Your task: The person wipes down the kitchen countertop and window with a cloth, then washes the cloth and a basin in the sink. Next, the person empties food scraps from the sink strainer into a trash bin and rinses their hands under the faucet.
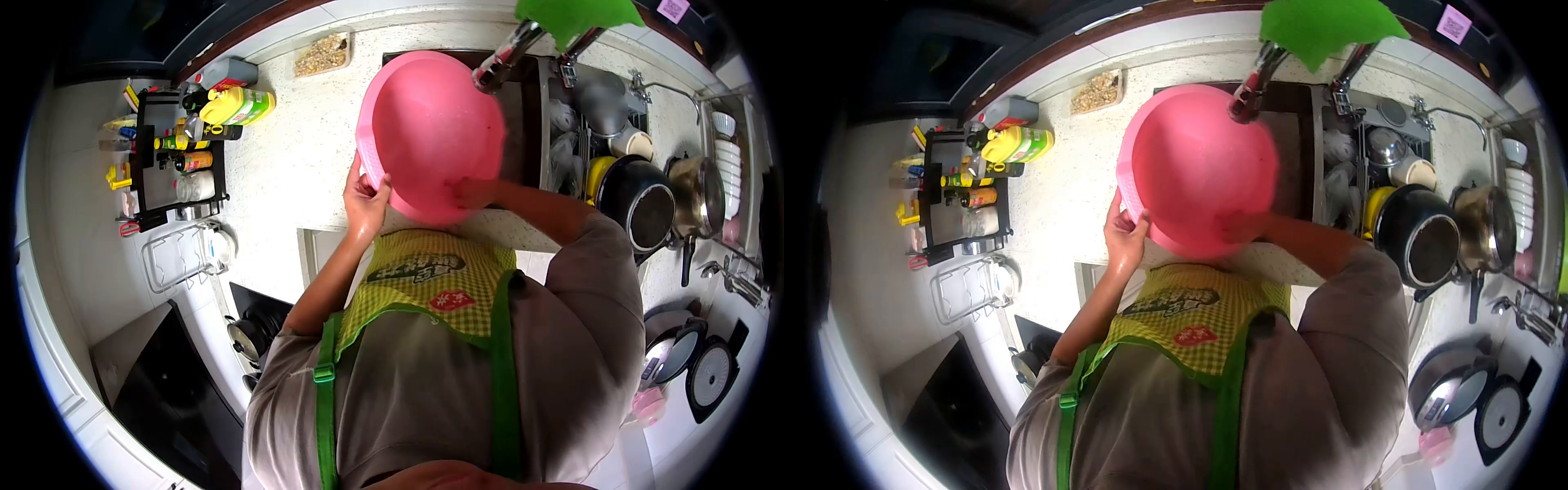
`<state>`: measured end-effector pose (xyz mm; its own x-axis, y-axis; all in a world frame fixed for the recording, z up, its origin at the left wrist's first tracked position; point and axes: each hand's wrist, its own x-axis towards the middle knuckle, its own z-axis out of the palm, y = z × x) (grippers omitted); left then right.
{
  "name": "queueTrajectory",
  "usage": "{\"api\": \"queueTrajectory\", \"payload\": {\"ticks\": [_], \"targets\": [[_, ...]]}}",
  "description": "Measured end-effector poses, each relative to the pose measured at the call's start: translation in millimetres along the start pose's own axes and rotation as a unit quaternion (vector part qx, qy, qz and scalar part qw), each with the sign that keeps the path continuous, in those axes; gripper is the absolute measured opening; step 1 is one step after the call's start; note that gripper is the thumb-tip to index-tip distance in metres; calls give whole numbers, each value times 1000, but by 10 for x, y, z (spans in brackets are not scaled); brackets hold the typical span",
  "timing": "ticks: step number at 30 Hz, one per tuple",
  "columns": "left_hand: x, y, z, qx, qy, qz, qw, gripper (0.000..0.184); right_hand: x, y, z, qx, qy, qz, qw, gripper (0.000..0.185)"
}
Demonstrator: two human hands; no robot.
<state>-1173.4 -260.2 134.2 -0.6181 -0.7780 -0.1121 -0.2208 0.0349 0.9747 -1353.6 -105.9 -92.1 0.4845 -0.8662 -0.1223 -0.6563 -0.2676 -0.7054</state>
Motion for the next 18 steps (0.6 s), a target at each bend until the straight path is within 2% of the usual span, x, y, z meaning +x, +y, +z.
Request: {"api": "queueTrajectory", "payload": {"ticks": [1, 3, 5, 8, 9, 10, 11, 12, 13, 14, 15, 16, 17, 18], "targets": [[1, -32, 14, -1, -5, 1, 1000, 68, 66, -336, -207, 139, 31, 66, 988, 42], [-1, -51, 52, -2, 11, 14, 1000, 66, 202, -851, -546, 320, 99, 132, 933, 37], [-43, 68, 127, 3, 18, 4, 1000, 65, 294, -1282, -917, 421, 168, 164, 876, 34], [-195, -1, 234, 9, 12, -4, 1000, 65, 396, -1707, -1368, 500, 234, 191, 812, 34], [-260, -37, 243, 10, -3, -2, 1000, 65, 590, -1509, -1147, 557, 214, 171, 784, 34], [-288, 101, 226, 43, -10, -54, 998, 60, 781, -1316, -930, 611, 192, 154, 753, 35], [-246, 166, 204, 44, -12, -53, 998, 60, 898, -1163, -781, 710, 146, 113, 680, 36], [-191, 208, 183, 13, -24, -35, 999, 59, 730, -1417, -1068, 672, 182, 206, 687, 38], [-143, 217, 177, -18, -33, -17, 999, 58, 622, -1556, -1224, 672, 180, 205, 688, 38], [-116, 91, 204, -29, -6, 34, 999, 58, 516, -1654, -1321, 633, 165, 211, 726, 40], [-125, 98, 175, -28, -4, 34, 999, 58, 439, -1677, -1348, 591, 152, 215, 762, 43], [-113, 112, 146, -10, -19, 21, 1000, 59, 403, -1519, -1176, 591, 153, 214, 762, 43], [-107, 120, 124, 8, -34, 7, 999, 60, 373, -1243, -865, 601, 148, 116, 777, 46], [-102, 119, 114, 8, -35, 6, 999, 60, 296, -1056, -740, 603, 145, 68, 782, 47]]}}
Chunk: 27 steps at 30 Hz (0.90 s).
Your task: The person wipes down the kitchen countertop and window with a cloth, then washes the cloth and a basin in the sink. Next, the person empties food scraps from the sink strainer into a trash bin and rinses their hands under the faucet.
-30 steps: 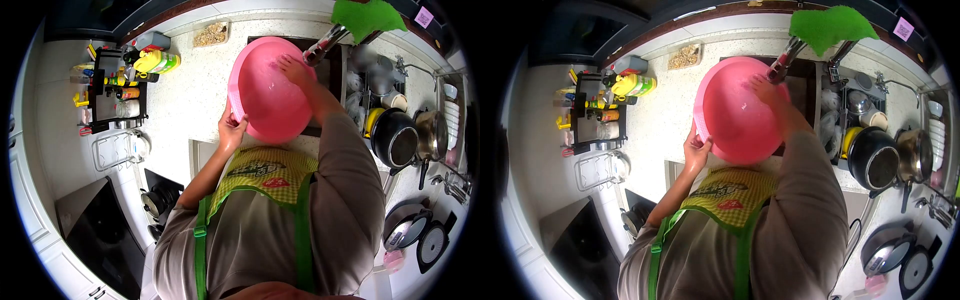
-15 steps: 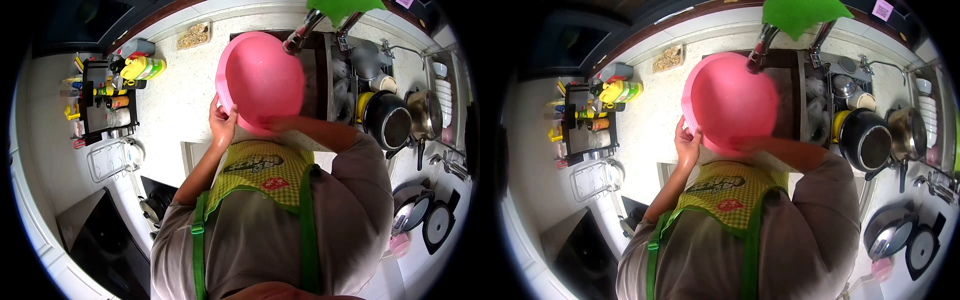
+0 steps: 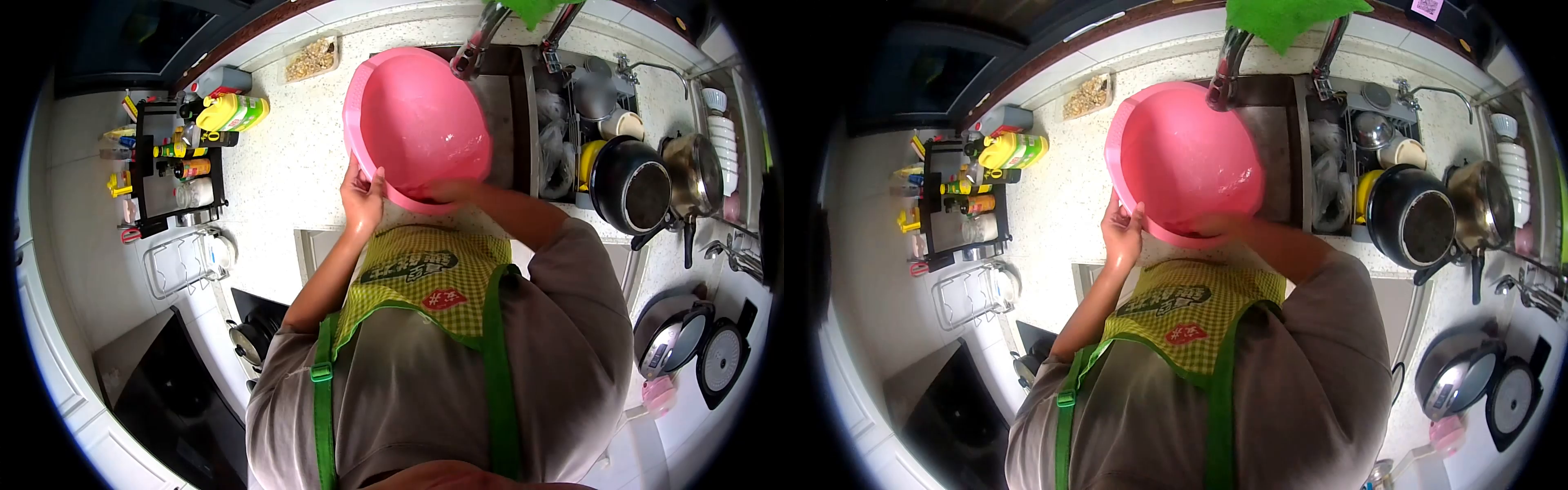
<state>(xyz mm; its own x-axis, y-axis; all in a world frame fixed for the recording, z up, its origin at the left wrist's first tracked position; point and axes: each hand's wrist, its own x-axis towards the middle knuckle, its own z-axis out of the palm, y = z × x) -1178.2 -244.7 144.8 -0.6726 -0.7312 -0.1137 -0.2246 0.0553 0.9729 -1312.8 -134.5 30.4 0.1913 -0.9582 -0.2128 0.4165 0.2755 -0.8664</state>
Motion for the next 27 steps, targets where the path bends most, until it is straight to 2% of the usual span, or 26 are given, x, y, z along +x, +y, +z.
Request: {"api": "queueTrajectory", "payload": {"ticks": [1, 2, 3, 5, 7, 9, 10, 11, 13, 15, 16, 18, 21, 22, 24, 25, 27], "targets": [[8, -2, -9, 8, -3, -9, 1000, 59, -40, 161, -165, 8, -33, -36, 999, 49], [18, -3, -11, 17, -5, -16, 1000, 59, -74, 199, -333, -175, -17, 59, 983, 43], [21, 1, 4, 18, -4, -15, 1000, 59, -89, 224, -501, -350, 0, 150, 925, 38], [34, 25, 49, 8, 22, -9, 1000, 60, -56, 351, -828, -511, 19, 232, 828, 33], [41, -29, 46, 14, 24, 8, 1000, 60, 106, 612, -1195, -689, 115, 155, 699, 31], [44, -8, 54, 20, 28, 25, 999, 60, 329, 802, -1577, -779, 267, 40, 566, 32], [24, 47, 53, 21, 18, 2, 1000, 60, 448, 770, -1781, -779, 267, 37, 566, 32], [15, 76, 45, 22, 10, -23, 999, 60, 577, 733, -1963, -854, 311, 3, 417, 33], [23, 71, 34, 39, 14, -33, 999, 61, 678, 588, -2052, -902, 343, -35, 260, 34], [21, 91, 50, 14, 16, -29, 999, 60, 635, 438, -2089, -895, 196, -93, 391, 37], [26, 72, 38, 13, 17, -31, 999, 60, 637, 628, -2161, -895, 193, -93, 392, 37], [48, 25, 23, 42, 13, -15, 999, 60, 599, 959, -2266, -843, 10, 34, 537, 39], [77, -15, 65, 15, 39, 7, 999, 59, 333, 244, -1802, -842, 55, 86, 531, 37], [81, 16, 73, 14, 39, 5, 999, 59, 358, 497, -1912, -841, 53, 87, 531, 37], [59, 92, 29, -6, 8, -29, 1000, 59, 419, 1047, -2071, -821, 222, -106, 515, 36], [47, 67, -11, -6, 6, -29, 1000, 59, 338, 872, -1936, -821, 223, -105, 515, 36], [73, 15, -58, 72, -14, -53, 996, 57, 99, 227, -1549, -760, 33, 103, 641, 41]]}}
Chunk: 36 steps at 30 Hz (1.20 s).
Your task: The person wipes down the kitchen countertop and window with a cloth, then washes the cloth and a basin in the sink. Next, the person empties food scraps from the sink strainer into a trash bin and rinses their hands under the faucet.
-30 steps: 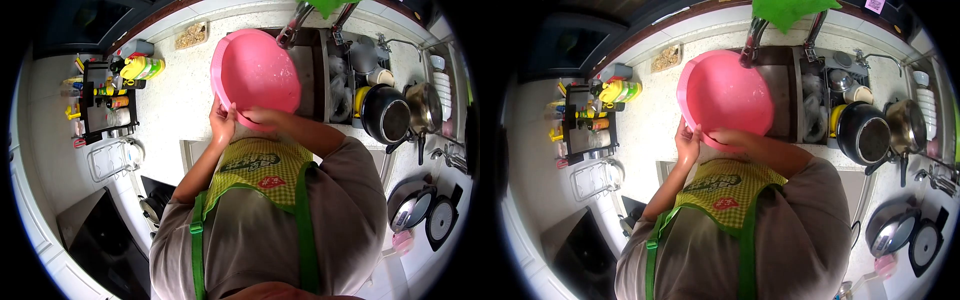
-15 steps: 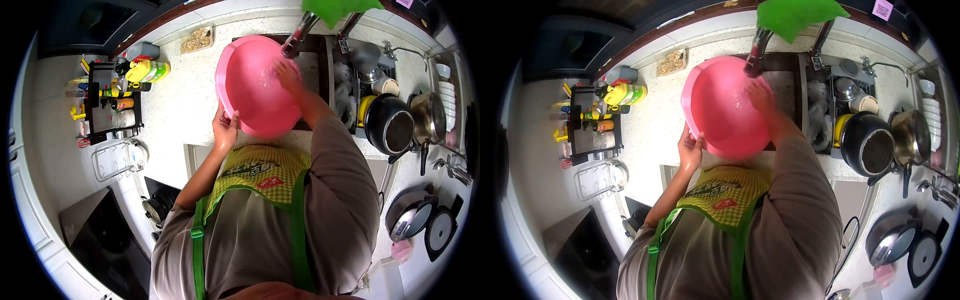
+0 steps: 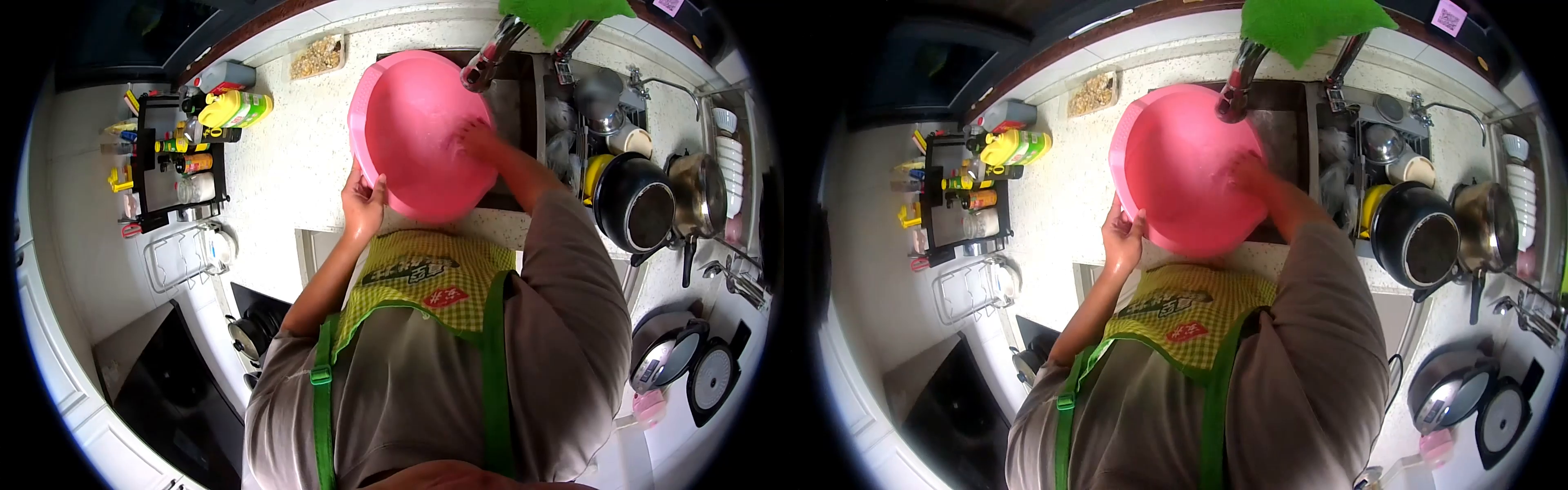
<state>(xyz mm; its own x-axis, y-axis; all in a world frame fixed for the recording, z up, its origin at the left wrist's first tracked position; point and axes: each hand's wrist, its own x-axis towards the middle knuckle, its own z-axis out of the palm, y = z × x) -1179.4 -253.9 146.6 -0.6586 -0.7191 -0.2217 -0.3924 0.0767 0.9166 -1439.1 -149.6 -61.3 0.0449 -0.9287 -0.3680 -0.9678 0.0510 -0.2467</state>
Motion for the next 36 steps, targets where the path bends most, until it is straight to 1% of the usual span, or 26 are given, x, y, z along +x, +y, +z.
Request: {"api": "queueTrajectory", "payload": {"ticks": [1, 3, 4, 6, 7, 9, 10, 11, 12, 13, 14, 16, 19, 20, 22, 23, 25, 26, 27, 28, 30, 31, 32, 34, 35, 36], "targets": [[23, -3, 11, -1, -1, 3, 1000, 57, 52, 55, 114, -2, 1, 2, 1000, 41], [-6, -7, 23, -44, 11, 43, 998, 57, 126, 68, 373, -122, 163, 57, 977, 46], [-37, 6, 10, -42, 10, 40, 998, 57, 95, 19, 456, -119, 161, 56, 978, 46], [6, 69, 23, -44, -3, 16, 999, 57, 13, 4, 514, 75, 96, -16, 992, 48], [14, 69, 30, -46, -6, 19, 999, 57, -44, 14, 507, 73, 97, -13, 993, 48], [-2, 32, 32, -72, 3, 18, 997, 56, -124, 7, 505, -80, 204, -1, 976, 45], [-26, 31, 21, -71, 5, 15, 997, 56, -194, -134, 410, -78, 202, -5, 976, 45], [-19, 44, 19, -64, -4, 13, 998, 56, -266, -295, 308, -7, 90, -57, 994, 41], [19, 57, 31, -59, -13, 15, 998, 55, -328, -395, 209, 61, -22, -106, 992, 37], [39, 24, 46, -72, -16, 24, 997, 58, -352, -545, 232, 137, -56, -121, 981, 35], [62, 2, 75, -74, -17, 26, 997, 58, -362, -697, 241, 225, -48, -123, 965, 33], [89, -4, 145, -56, 28, 89, 994, 60, -404, -963, 105, 400, -38, -112, 909, 30], [46, 22, 177, -35, 40, 35, 998, 63, -400, -1323, -275, 612, -22, -49, 789, 26], [38, 1, 207, -36, 36, 37, 998, 63, -382, -1428, -423, 667, -13, -28, 744, 26], [-54, 19, 282, -11, 33, 48, 998, 66, -335, -1594, -632, 755, 4, 4, 656, 25], [-186, 88, 369, -32, 34, 20, 999, 66, -298, -1669, -729, 789, 10, 13, 614, 25], [-191, 154, 310, -41, 13, 4, 999, 64, -235, -1684, -850, 835, -16, -18, 549, 28], [-186, 155, 258, -50, -4, -12, 999, 62, -208, -1688, -876, 875, -43, -51, 480, 30], [-94, 81, 234, -102, -1, 66, 993, 61, -136, -1712, -761, 891, -44, -39, 451, 32], [-67, 60, 212, -103, 1, 64, 993, 61, -282, -1710, -949, 890, -48, -39, 451, 32], [-14, 47, 136, -77, 12, 63, 995, 62, -737, -1655, -1538, 735, -114, 98, 661, 35], [27, 77, 68, -69, 6, 42, 997, 65, -68, -1503, -260, 621, -148, 63, 767, 37], [54, 80, 21, -68, 5, 40, 997, 65, -147, -1395, -150, 623, -148, 62, 765, 37], [83, 67, -28, -77, -12, -4, 997, 66, -311, -1194, 46, 680, -163, -94, 709, 35], [88, 75, -31, -77, -9, -7, 997, 66, -297, -1056, 131, 680, -167, -95, 708, 35], [96, 100, -34, -76, -17, -9, 997, 66, -175, -871, 281, 586, -195, -146, 773, 40]]}}
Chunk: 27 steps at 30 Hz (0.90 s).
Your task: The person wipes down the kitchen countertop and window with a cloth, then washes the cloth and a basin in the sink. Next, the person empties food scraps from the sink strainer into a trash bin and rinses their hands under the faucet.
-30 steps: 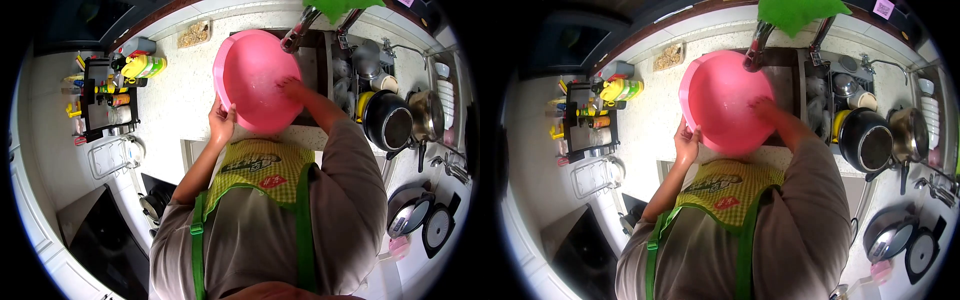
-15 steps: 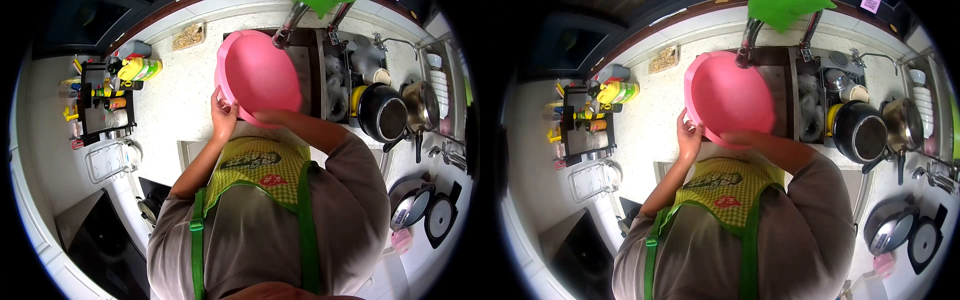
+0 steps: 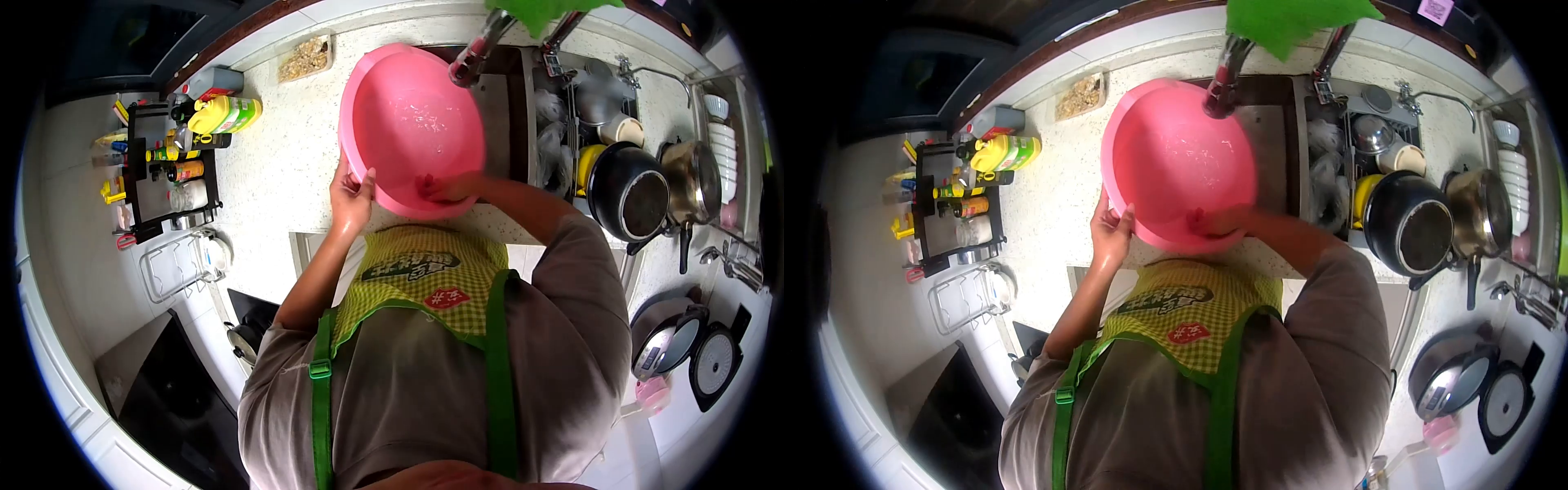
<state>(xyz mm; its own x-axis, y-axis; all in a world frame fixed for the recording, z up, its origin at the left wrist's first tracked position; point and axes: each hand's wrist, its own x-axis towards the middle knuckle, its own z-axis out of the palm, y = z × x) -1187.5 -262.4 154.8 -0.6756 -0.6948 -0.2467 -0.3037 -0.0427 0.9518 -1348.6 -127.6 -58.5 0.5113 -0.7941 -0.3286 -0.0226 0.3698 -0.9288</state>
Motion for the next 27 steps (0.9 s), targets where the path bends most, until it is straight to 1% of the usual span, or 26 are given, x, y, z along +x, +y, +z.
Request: {"api": "queueTrajectory", "payload": {"ticks": [1, 2, 3, 4, 5, 6, 7, 8, 9, 10, 11, 12, 14, 15, 16, 17, 18, 19, 20, 22, 23, 24, 25, 26, 27], "targets": [[0, 16, -11, 2, -8, -3, 1000, 66, -6, -14, -93, -115, -52, 3, 992, 48], [1, 15, -29, 3, -5, -4, 1000, 66, -65, -14, -166, -115, -56, 1, 992, 48], [5, 11, -46, 19, -7, -2, 1000, 65, -260, -311, -267, -208, 25, 42, 977, 45], [10, 3, -54, 33, -9, -1, 999, 65, -293, -259, -363, -255, 63, 60, 963, 44], [16, -10, -41, 15, -5, 5, 1000, 65, -327, -208, -458, -299, 100, 81, 945, 42], [16, -2, -28, 14, -1, 2, 1000, 65, -191, 248, -612, -213, 252, 50, 943, 40], [10, 23, -20, 15, 1, -7, 1000, 66, 36, 562, -916, -124, 300, -42, 945, 40], [7, 47, -22, 16, 3, -17, 1000, 68, 257, 858, -1214, -42, 329, -140, 933, 40], [13, 64, -28, 16, 7, -20, 1000, 68, 297, 661, -1374, -206, 336, -151, 906, 43], [15, 79, -35, 15, 2, -23, 1000, 68, 334, 448, -1533, -362, 353, -161, 848, 47], [7, 80, -42, 13, -2, -28, 1000, 68, 199, -161, -1499, -692, 385, -3, 611, 50], [2, 68, -46, 12, 3, -34, 999, 68, 243, -155, -1550, -691, 379, -6, 615, 50], [12, 48, -55, -3, -6, -20, 1000, 67, 316, -117, -1693, -643, 364, -51, 672, 53], [13, 57, -53, -4, -6, -22, 1000, 67, 296, -118, -1668, -621, 362, -50, 693, 49], [13, 74, -48, -8, -6, -27, 1000, 67, 207, -255, -1622, -622, 361, -49, 693, 49], [13, 83, -43, -11, -5, -32, 999, 67, 60, -548, -1533, -547, 274, 42, 790, 47], [16, 83, -43, -12, -6, -31, 999, 67, -38, -722, -1423, -455, 179, 131, 862, 45], [22, 80, -47, 0, -2, -27, 1000, 67, -78, -735, -1295, -456, 180, 132, 862, 45], [23, 75, -47, 11, 2, -23, 1000, 66, -117, -726, -1166, -428, 165, 150, 876, 43], [25, 12, -75, 11, -4, -13, 1000, 64, -164, -380, -1012, -397, 153, 171, 888, 43], [32, -29, -90, 12, -9, -4, 1000, 62, -143, 190, -907, -368, 244, -41, 896, 43], [41, -71, -98, 12, -13, -1, 1000, 62, -44, 658, -802, -321, 322, -252, 855, 43], [47, -108, -109, 8, -15, 5, 1000, 61, 129, 982, -691, -322, 327, -250, 853, 43], [51, -118, -115, 4, -16, 12, 1000, 60, 98, 757, -538, -302, 245, -116, 914, 42], [54, -105, -114, 3, -20, 17, 1000, 60, 58, 438, -364, -271, 180, -16, 945, 41]]}}
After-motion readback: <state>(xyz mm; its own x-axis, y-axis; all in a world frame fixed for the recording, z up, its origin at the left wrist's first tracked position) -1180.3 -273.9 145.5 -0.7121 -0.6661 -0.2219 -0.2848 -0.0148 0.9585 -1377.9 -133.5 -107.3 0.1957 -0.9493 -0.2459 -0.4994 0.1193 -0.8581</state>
